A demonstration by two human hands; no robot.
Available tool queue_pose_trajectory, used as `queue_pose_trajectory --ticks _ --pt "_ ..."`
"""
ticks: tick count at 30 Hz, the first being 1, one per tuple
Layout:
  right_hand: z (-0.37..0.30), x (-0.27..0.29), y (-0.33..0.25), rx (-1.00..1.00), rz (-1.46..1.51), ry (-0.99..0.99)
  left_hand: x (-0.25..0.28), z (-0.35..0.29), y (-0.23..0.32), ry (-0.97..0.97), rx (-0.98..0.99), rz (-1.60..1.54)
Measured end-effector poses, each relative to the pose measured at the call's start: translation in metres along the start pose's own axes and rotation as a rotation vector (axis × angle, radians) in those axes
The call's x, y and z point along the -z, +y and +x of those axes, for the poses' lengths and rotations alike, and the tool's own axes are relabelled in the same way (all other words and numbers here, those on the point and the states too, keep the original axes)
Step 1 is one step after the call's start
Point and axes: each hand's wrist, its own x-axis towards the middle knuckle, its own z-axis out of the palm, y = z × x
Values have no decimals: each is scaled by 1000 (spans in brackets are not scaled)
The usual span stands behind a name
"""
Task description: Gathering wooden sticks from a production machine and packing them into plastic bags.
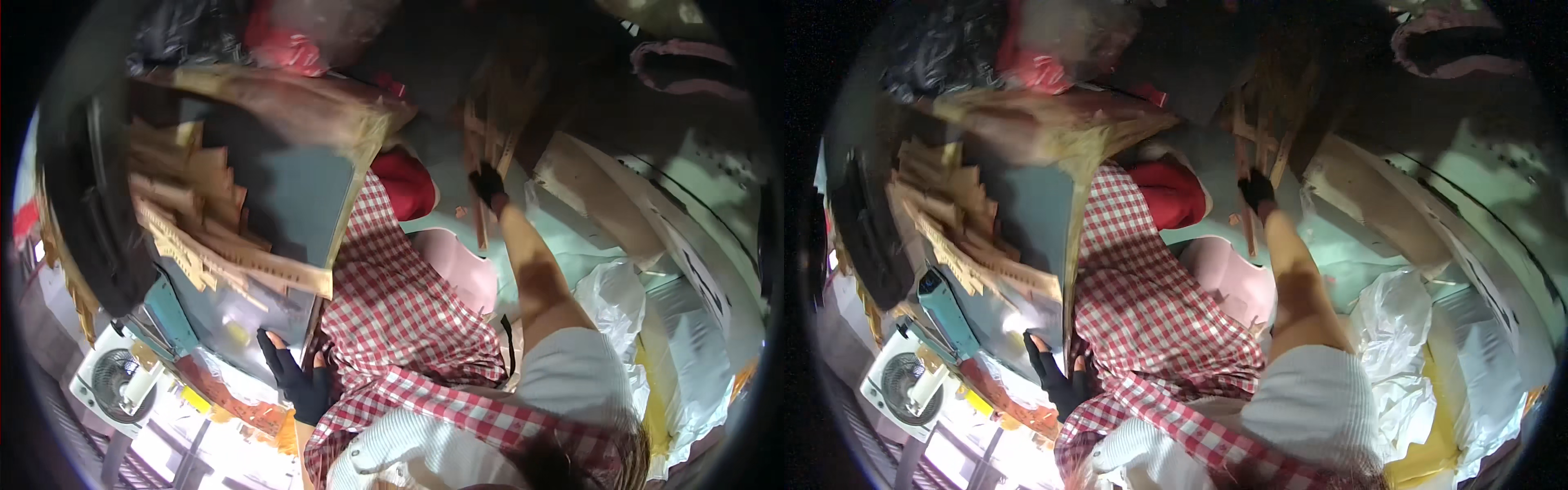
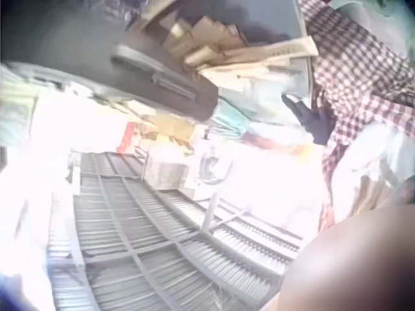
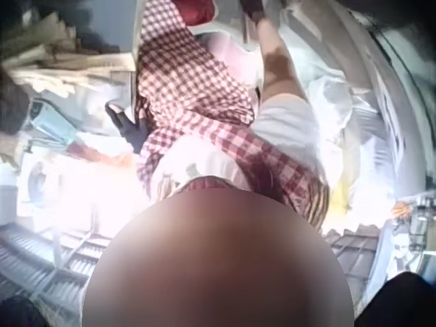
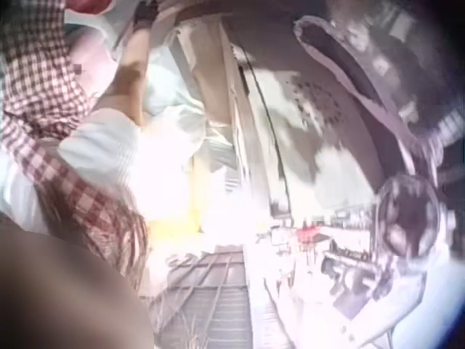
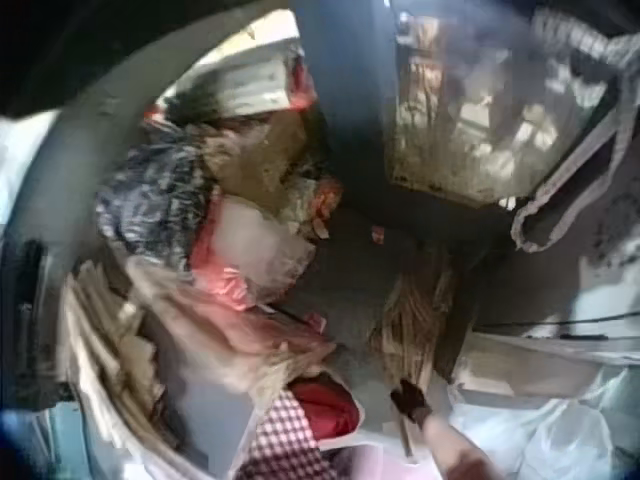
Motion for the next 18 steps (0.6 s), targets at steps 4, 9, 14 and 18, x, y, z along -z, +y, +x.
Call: queue_pose_trajectory --ticks 4,9,14,18 --pt "-68 19 16 -235 802 -345 7 0 -10 59 -149 -6" --pt "-203 108 -116 6 789 -82 5 -1 -12 251 -347 -134" --pt "-293 130 -191 581 474 129 -29 -8 47 -189 -471 -818" --pt "-366 153 -285 1011 413 37 4 -3 62 -176 -318 -1415"
